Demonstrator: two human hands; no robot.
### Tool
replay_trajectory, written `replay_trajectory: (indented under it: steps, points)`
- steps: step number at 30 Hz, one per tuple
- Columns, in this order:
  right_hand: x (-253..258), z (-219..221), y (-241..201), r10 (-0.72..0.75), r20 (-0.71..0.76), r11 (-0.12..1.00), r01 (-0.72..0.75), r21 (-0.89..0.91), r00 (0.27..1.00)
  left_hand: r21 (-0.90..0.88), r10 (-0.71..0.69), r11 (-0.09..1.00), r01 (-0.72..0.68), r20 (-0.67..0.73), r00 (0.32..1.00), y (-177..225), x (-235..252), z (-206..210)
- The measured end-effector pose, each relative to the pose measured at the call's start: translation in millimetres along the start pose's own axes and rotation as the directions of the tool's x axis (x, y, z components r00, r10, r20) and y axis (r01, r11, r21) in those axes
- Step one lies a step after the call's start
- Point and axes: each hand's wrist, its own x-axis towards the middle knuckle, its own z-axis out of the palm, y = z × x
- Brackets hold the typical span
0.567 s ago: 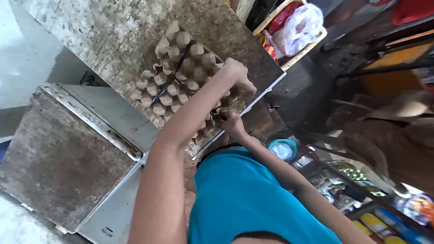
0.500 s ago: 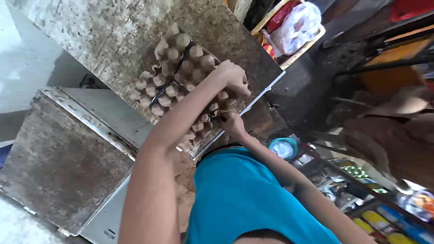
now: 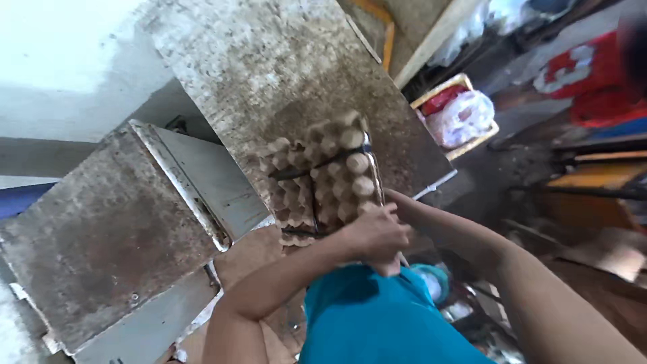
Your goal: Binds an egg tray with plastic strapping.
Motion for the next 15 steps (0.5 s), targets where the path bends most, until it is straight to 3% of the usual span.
replay_trajectory:
  steps: [2, 4, 5, 7, 8, 9, 10, 12, 14, 15]
  points:
    - [25.2, -7.2, 0.7, -0.193, 0.046, 0.953, 0.198, -0.23, 0.98, -0.061, 0.005, 0.998, -0.004, 0.007, 1.0, 9.5, -5.9, 10.9]
    - [30.0, -13.5, -4.2, -0.322, 0.09, 0.836, 0.328, -0.441, 0.942, -0.151, 0.019, 0.989, -0.004, 0.099, 0.995, 15.3, -6.1, 17.0]
    - [24.8, -9.4, -14.4, -0.299, 0.062, 0.767, 0.278, -0.579, 0.952, -0.151, 0.033, 0.988, -0.018, 0.097, 0.995, 17.8, -5.4, 24.4]
    - [12.0, 10.8, -49.2, -0.066, -0.117, 0.715, -0.035, -0.699, 0.991, -0.152, 0.062, 0.987, -0.048, 0.087, 0.994, 22.2, -7.1, 36.0]
    - [18.1, -1.6, -41.8, -0.145, -0.085, 0.72, 0.046, -0.693, 0.986, -0.133, 0.074, 0.989, -0.066, 0.057, 0.996, 24.9, -9.2, 42.4]
    - [35.1, -25.1, -19.4, -0.336, -0.019, 0.732, 0.249, -0.634, 0.942, -0.111, 0.085, 0.99, -0.084, -0.004, 0.996, 27.9, -11.8, 51.0]
    - [49.1, -38.3, -12.7, -0.416, -0.016, 0.782, 0.349, -0.516, 0.909, -0.104, 0.099, 0.989, -0.104, -0.051, 0.994, 30.3, -13.6, 59.4]
    - [59.6, -44.1, -39.5, -0.329, 0.073, 0.888, 0.335, -0.316, 0.942, -0.106, 0.13, 0.984, -0.142, -0.109, 0.985, 32.4, -14.3, 73.6]
    - [76.2, -54.8, -55.2, -0.31, 0.31, 0.92, 0.365, -0.139, 0.899, -0.125, 0.148, 0.98, -0.154, -0.052, 0.988, 29.5, -12.8, 81.8]
    - [75.1, -52.8, -58.9, -0.29, 0.33, 0.948, 0.317, -0.032, 0.899, -0.11, 0.155, 0.981, -0.159, -0.041, 0.987, 29.1, -12.0, 85.5]
